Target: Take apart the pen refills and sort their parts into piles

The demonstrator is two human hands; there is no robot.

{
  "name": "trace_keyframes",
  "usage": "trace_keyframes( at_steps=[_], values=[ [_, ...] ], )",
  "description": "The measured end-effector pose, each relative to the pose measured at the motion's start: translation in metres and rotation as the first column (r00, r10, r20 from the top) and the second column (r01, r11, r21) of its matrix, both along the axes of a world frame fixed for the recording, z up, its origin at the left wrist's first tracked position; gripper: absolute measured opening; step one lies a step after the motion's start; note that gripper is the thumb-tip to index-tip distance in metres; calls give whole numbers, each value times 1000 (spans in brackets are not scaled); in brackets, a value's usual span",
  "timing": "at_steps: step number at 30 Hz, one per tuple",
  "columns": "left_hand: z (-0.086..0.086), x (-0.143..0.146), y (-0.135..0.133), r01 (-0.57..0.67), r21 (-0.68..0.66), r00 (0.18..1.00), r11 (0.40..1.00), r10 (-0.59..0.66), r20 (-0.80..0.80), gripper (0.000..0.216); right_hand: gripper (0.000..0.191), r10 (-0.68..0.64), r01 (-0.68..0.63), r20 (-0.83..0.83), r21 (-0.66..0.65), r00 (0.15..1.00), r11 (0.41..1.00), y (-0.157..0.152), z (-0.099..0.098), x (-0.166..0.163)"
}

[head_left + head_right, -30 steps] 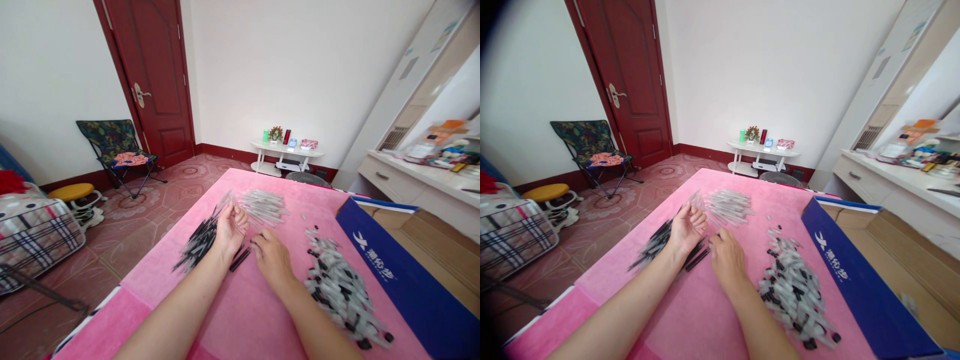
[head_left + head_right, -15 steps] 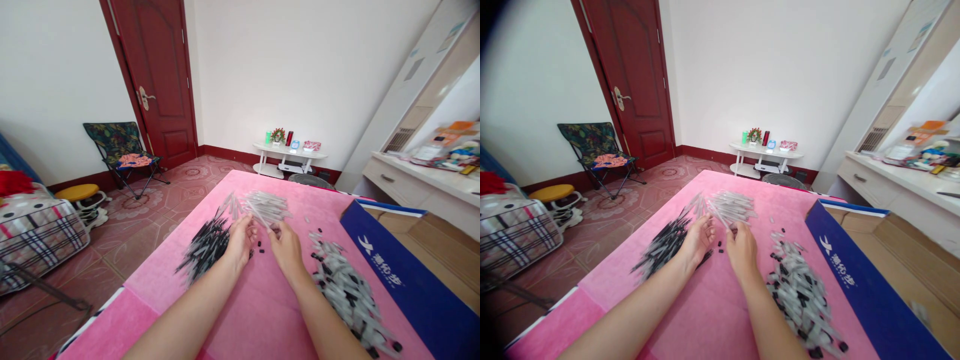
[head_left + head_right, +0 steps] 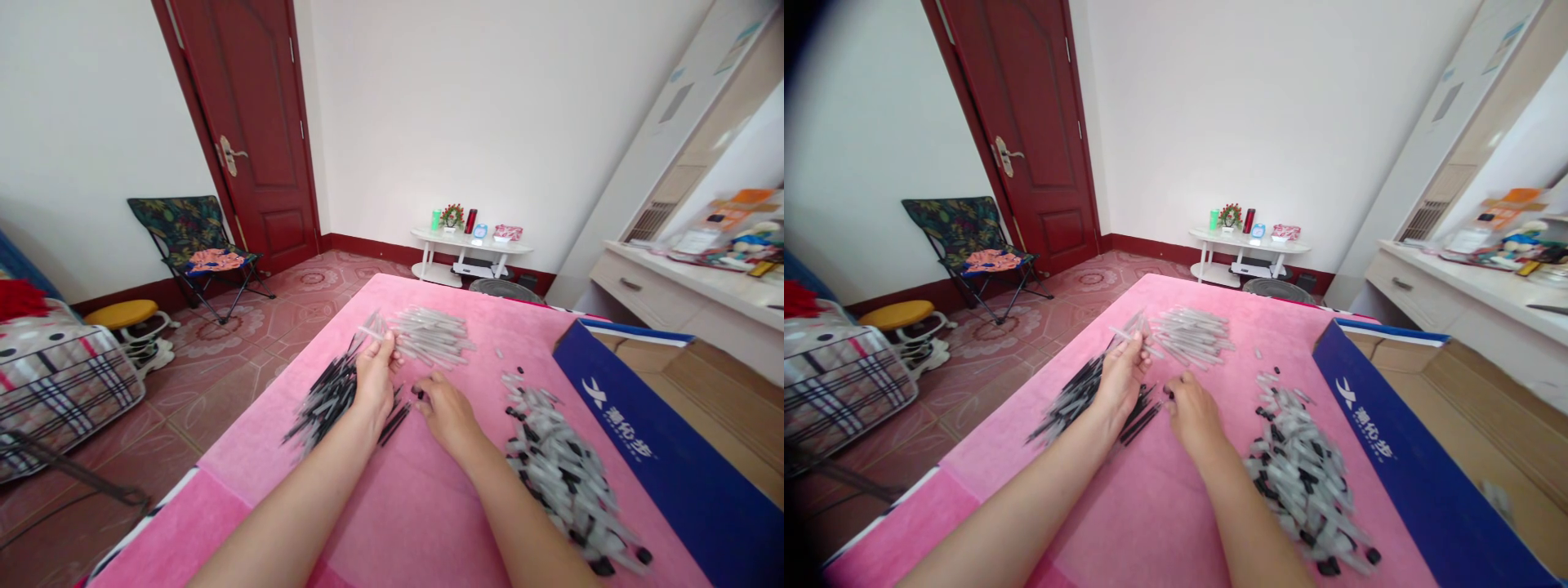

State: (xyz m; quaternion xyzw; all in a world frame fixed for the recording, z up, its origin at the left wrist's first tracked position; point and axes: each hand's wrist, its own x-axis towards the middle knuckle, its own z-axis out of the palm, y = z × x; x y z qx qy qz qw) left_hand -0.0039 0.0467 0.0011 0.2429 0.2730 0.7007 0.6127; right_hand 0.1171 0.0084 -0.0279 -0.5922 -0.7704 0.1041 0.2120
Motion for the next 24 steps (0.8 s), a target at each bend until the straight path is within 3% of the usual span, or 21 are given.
trace_keyframes(
  at_steps=[4,9,12,14,16,19,24],
  values=[
    [-3,1,0,24,-43,999,999,-23,31,25,16,-28,32,114,-28,993,999,4,6,11],
    [-4,-3,4,9,-55,999,998,-6,49,22,20,-261,269,263,6,929,963,2,29,57],
    [-3,-3,5,-1,-67,998,998,5,62,21,19,-295,293,270,48,917,955,-5,42,58],
    [-2,-4,6,-5,-68,997,998,10,70,21,17,-179,175,246,38,953,984,-11,45,39],
    [-2,-4,6,-11,-63,997,998,15,76,22,14,53,-55,175,6,983,998,-18,43,13],
    [-2,-5,6,-20,-59,997,998,25,78,22,16,379,-379,21,-6,925,926,-26,31,-19],
    [-1,-5,6,-12,-64,996,998,18,86,21,19,495,-494,15,-37,869,869,-35,17,-34]
  ],
)
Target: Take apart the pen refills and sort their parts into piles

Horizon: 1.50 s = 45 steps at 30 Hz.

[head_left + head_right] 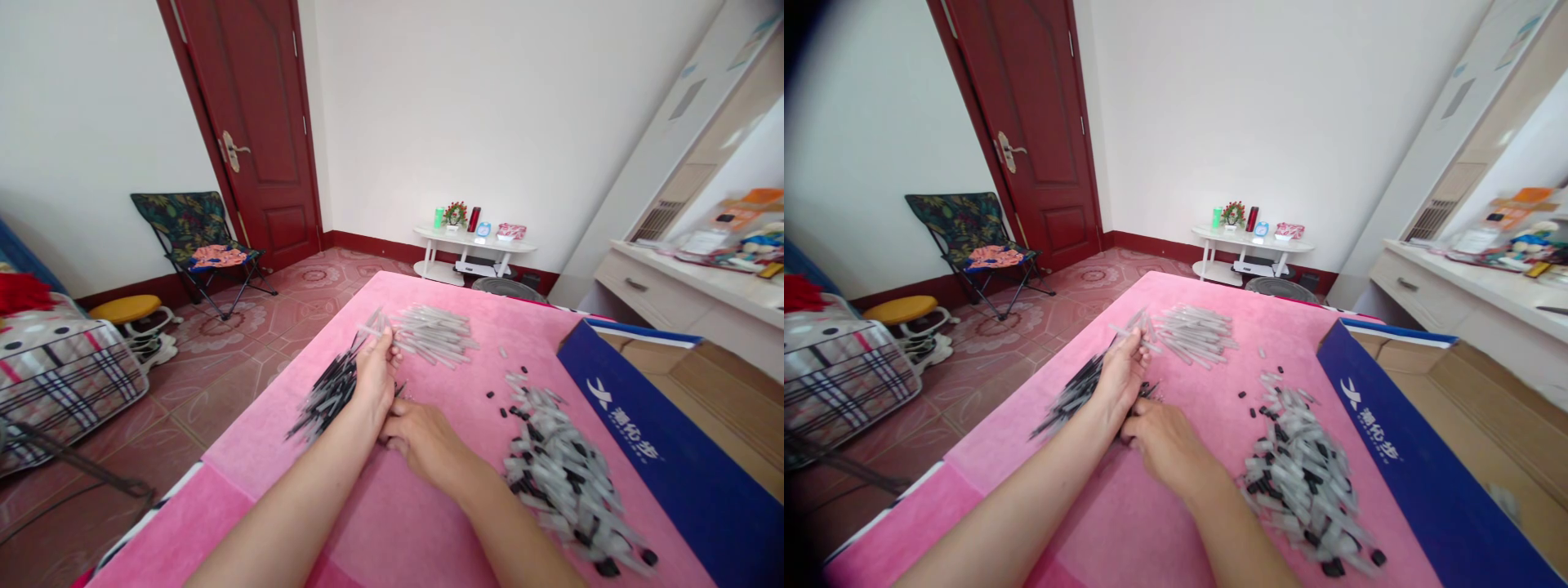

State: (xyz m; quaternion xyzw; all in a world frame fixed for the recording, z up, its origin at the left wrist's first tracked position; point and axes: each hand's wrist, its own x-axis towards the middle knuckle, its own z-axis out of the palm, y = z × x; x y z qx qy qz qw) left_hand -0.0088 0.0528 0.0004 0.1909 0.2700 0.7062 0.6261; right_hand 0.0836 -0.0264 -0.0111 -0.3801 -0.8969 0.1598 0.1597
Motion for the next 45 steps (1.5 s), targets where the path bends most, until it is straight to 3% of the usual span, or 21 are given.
trace_keyframes(
  at_steps=[5,9,10,12,15,18,30,32,35,38,41,42,45],
  values=[
    [4,-1,-1,22,-10,999,1000,-21,43,16,16,-8,8,-11,10,1000,1000,5,12,15],
    [6,-3,1,39,-38,991,999,-34,130,8,13,-221,223,-245,-24,944,975,20,35,51],
    [6,-2,1,50,-44,987,998,-43,152,6,12,-295,301,-365,-41,883,953,23,40,61],
    [4,1,1,91,-64,975,994,-76,211,4,12,-397,427,-623,-111,674,898,26,52,75],
    [-1,10,-3,166,-105,938,981,-125,323,4,16,-388,485,-856,-192,343,853,21,65,80],
    [-4,19,-8,219,-112,897,969,-155,413,9,14,-326,504,-918,-178,224,845,14,73,71],
    [5,34,-27,320,-110,835,941,-226,501,11,13,-291,457,-922,-150,255,877,12,69,60],
    [4,36,-29,333,-105,834,937,-241,496,9,13,-308,429,-904,-161,297,889,14,66,58],
    [3,37,-29,335,-100,833,937,-245,496,10,19,-380,397,-817,-205,435,895,21,64,66],
    [2,36,-28,305,-108,831,946,-209,515,13,28,-514,539,-637,-178,575,824,29,60,96],
    [0,35,-26,288,-127,834,949,-184,519,14,17,-734,757,-271,-27,623,653,35,53,139],
    [-1,35,-26,289,-133,835,948,-182,519,14,13,-777,784,-126,6,617,621,36,49,152],
    [-3,35,-26,300,-147,835,942,-186,517,14,15,-770,784,178,-14,612,620,37,37,176]
  ],
)
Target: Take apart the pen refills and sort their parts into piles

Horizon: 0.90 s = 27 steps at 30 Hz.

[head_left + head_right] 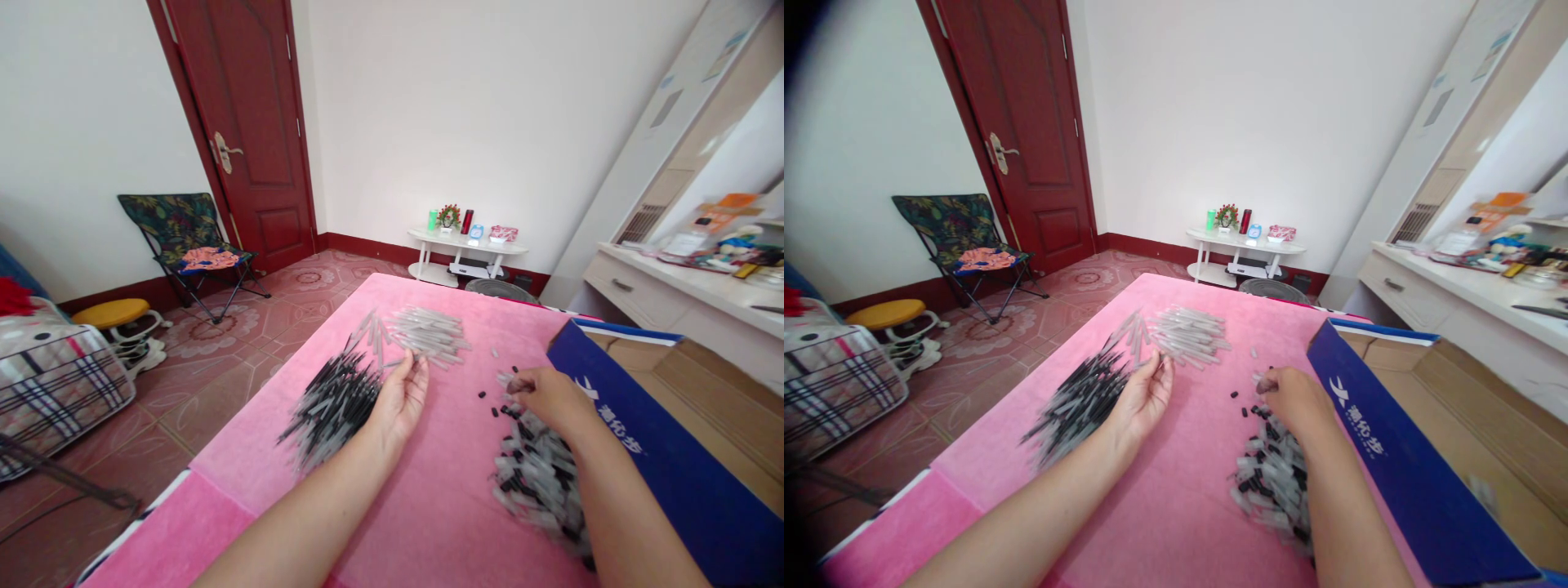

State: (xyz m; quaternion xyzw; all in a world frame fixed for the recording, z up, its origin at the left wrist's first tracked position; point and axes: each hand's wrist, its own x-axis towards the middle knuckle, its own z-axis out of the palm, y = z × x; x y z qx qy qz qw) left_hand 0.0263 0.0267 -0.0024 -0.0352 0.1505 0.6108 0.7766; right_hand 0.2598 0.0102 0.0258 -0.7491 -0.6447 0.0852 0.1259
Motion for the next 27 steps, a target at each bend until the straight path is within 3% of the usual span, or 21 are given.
trace_keyframes(
  at_steps=[3,13,17,27],
  values=[
    [0,1,0,0,-2,1000,1000,0,-8,14,24,17,-11,56,-111,998,994,-1,-8,2],
    [-1,1,-1,0,-10,1000,1000,0,-21,12,30,20,16,170,-205,985,979,1,-11,-5],
    [-2,1,0,4,-5,1000,1000,-4,-23,11,10,43,-20,146,-159,988,987,1,-14,-7],
    [-3,3,-3,-13,26,999,1000,15,-52,11,1,10,-9,63,-16,998,1000,3,-16,-22]
  ],
)
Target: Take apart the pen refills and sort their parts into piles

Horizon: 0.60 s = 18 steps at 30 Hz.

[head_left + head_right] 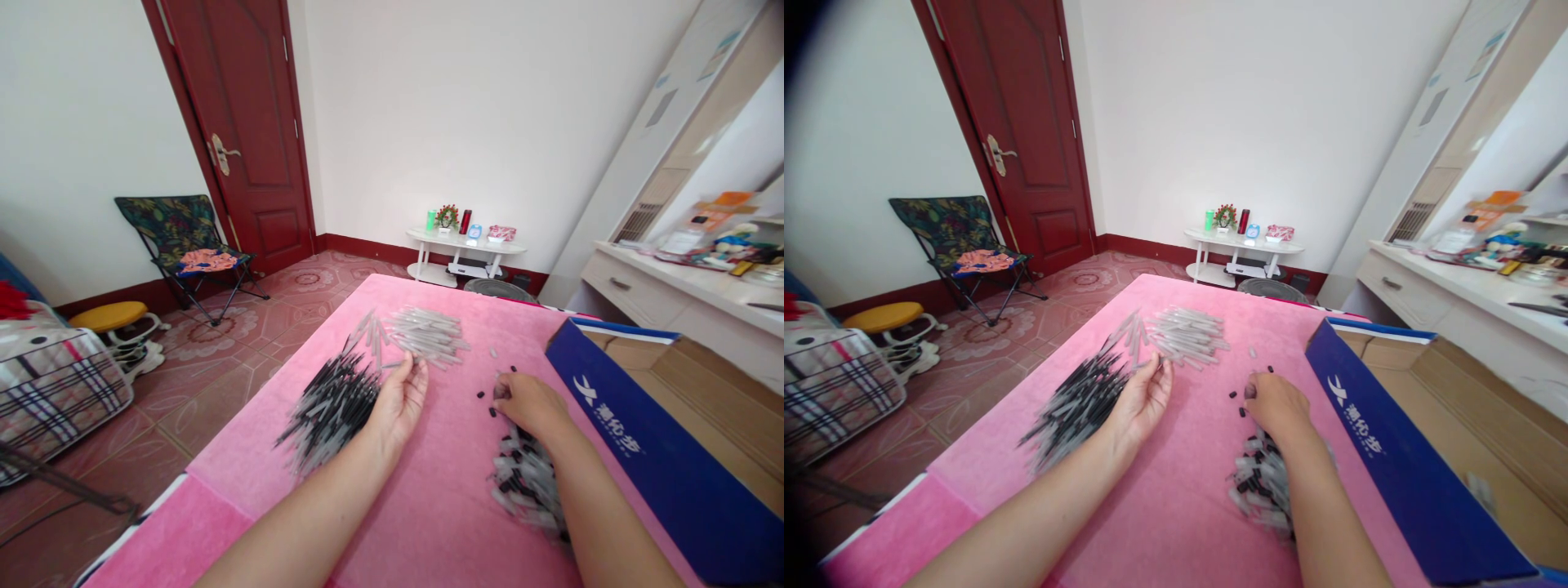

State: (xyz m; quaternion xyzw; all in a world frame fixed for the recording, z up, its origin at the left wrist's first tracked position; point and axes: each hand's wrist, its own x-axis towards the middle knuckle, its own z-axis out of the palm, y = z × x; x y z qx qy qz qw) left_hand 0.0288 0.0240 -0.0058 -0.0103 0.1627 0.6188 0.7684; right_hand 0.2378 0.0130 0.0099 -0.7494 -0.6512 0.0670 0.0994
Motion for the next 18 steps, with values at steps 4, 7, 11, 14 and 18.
trace_keyframes(
  at_steps=[4,7,11,14,18],
  values=[
    [0,0,-1,-35,42,996,998,39,-78,7,11,150,-33,-447,259,882,965,2,10,-22],
    [0,1,-2,-47,78,991,996,57,-122,5,25,291,6,-754,364,590,931,-3,20,-47],
    [-2,2,-3,-38,139,986,990,59,-155,2,24,310,53,-839,371,446,927,-10,30,-70],
    [-2,3,-5,-17,174,980,985,51,-192,6,23,330,40,-825,390,458,920,-12,30,-73],
    [-1,4,-6,-8,195,975,981,51,-216,9,21,356,-2,-798,407,485,914,-10,26,-73]
  ],
)
